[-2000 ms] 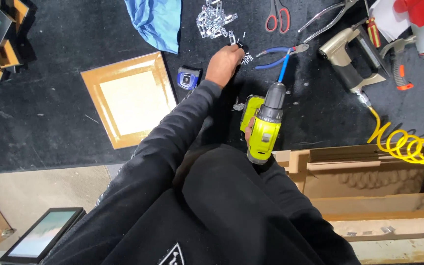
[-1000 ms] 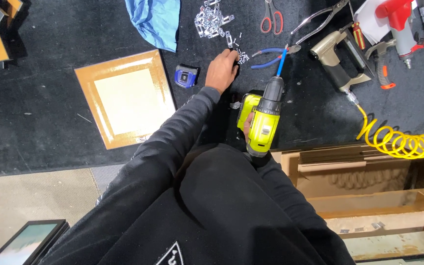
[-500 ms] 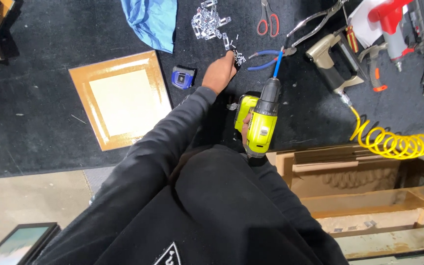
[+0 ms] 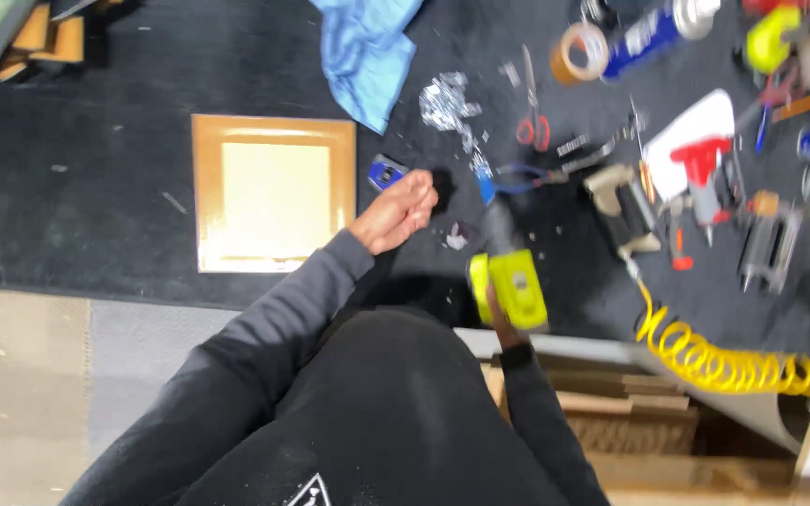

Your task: Assembling picture frames by attaching backing and hardware using a power drill.

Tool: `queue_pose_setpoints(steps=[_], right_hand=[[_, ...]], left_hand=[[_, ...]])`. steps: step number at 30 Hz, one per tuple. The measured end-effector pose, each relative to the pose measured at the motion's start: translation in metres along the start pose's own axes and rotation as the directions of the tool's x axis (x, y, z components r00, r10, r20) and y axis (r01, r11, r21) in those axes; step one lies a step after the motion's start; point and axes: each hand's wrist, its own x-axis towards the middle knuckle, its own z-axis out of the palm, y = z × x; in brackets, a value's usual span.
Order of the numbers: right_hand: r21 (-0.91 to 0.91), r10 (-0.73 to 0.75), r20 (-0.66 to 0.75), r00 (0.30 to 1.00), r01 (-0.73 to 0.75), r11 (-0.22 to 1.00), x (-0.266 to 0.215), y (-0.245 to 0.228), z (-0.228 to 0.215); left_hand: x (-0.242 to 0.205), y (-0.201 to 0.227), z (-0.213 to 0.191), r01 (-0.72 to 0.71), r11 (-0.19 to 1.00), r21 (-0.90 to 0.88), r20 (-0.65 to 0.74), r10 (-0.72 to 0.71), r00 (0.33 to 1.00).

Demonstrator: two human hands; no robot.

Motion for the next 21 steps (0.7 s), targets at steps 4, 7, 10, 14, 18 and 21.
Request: queue_pose_setpoints(steps=[4, 7, 10, 14, 18, 21], right_hand=[[0.755, 0.753, -0.038, 0.657, -0.474, 0.452, 0.000, -0.015, 0.005], [0.812, 0.749, -0.039, 0.661, -0.416, 0.410, 0.002, -0.010, -0.005], [0.875, 0.718, -0.010, 0.696, -0.342, 0.343, 0.002, -0.005, -0.024], [0.941, 0.662, 0.030, 0.749, -0.244, 0.234, 0.004, -0.002, -0.043], [0.967, 0.625, 0.047, 0.779, -0.192, 0.166, 0.019, 0.004, -0.065], [0.980, 0.586, 0.086, 0.806, -0.174, 0.096, 0.030, 0.012, -0.090]], left_hand=[[-0.051, 0.009, -0.016, -0.056, 0.998, -0.033, 0.014, 0.057, 0.998], [-0.086, 0.013, -0.028, -0.076, 0.994, -0.079, -0.036, 0.073, 0.997], [-0.122, 0.023, -0.022, -0.098, 0.984, -0.149, -0.044, 0.092, 0.995], [-0.156, 0.033, -0.026, -0.171, 0.966, -0.196, -0.029, 0.168, 0.985], [-0.182, 0.049, -0.043, -0.243, 0.954, -0.177, -0.054, 0.237, 0.970], [-0.203, 0.073, -0.052, -0.275, 0.951, -0.139, -0.045, 0.271, 0.962]])
